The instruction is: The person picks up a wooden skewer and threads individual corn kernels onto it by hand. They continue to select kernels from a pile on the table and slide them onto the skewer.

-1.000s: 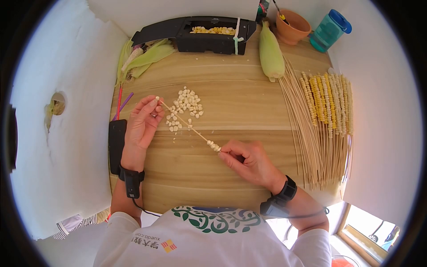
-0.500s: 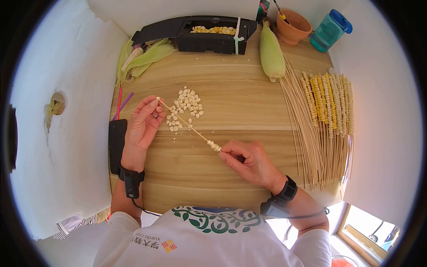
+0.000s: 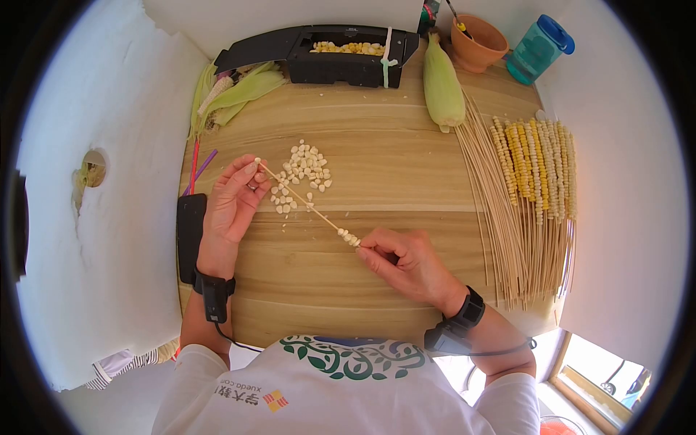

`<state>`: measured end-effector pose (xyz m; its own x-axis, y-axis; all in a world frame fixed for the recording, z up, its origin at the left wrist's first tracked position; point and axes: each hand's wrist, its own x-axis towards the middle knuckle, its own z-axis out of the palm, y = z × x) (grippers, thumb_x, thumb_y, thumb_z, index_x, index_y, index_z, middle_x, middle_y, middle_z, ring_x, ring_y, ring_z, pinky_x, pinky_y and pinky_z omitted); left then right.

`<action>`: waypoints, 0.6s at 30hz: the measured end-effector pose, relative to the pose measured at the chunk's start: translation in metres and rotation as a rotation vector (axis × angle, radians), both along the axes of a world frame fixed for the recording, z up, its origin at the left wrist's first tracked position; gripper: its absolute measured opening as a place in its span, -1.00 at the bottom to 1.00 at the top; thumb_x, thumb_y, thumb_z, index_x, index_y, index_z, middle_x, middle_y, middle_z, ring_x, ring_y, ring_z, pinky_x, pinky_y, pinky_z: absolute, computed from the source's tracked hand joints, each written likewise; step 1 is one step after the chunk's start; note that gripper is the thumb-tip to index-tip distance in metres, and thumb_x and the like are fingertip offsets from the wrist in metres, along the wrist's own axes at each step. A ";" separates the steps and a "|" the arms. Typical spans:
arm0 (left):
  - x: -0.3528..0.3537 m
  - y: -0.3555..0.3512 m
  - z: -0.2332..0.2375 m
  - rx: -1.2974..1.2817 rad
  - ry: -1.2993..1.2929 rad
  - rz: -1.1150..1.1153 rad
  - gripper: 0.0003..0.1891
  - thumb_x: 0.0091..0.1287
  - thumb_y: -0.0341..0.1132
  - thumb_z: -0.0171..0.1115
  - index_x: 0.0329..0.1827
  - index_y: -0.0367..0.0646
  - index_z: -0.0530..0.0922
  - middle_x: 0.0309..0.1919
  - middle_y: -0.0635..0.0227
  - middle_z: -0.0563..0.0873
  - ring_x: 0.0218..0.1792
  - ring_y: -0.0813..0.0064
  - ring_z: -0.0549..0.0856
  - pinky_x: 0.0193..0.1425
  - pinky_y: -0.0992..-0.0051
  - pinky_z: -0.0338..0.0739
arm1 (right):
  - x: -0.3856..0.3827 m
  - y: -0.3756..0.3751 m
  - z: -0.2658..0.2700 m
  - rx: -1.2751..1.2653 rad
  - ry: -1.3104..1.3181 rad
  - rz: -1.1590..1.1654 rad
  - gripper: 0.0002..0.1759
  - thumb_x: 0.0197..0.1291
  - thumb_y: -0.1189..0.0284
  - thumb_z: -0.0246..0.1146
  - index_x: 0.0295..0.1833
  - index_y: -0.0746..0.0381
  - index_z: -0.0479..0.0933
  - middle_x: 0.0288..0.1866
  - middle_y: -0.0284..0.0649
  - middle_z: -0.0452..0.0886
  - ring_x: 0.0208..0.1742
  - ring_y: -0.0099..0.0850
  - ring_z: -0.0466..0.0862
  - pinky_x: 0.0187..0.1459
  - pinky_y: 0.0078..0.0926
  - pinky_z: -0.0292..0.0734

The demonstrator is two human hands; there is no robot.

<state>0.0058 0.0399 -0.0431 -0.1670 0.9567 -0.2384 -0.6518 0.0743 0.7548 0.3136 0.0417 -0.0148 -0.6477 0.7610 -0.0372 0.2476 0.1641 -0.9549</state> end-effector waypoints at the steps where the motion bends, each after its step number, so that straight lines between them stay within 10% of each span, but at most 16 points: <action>1: 0.000 0.000 0.000 0.000 0.000 0.000 -0.85 0.35 -0.52 0.26 -0.05 -0.24 0.64 -0.21 0.28 0.69 -0.24 0.54 0.61 -0.06 0.51 0.54 | 0.000 0.000 0.000 0.000 0.000 0.001 -0.90 0.34 0.48 0.25 -0.22 0.28 0.55 -0.59 -0.36 0.34 -0.57 -0.64 0.28 -0.54 -0.62 0.22; 18: 0.012 -0.001 0.010 0.086 0.402 0.097 -0.82 0.30 -0.57 0.30 -0.05 -0.30 0.64 -0.15 0.24 0.74 -0.16 0.55 0.69 0.00 0.58 0.59 | 0.002 0.001 -0.003 -0.025 0.016 0.008 -0.90 0.33 0.48 0.26 -0.22 0.29 0.54 -0.59 -0.38 0.33 -0.56 -0.65 0.26 -0.53 -0.62 0.20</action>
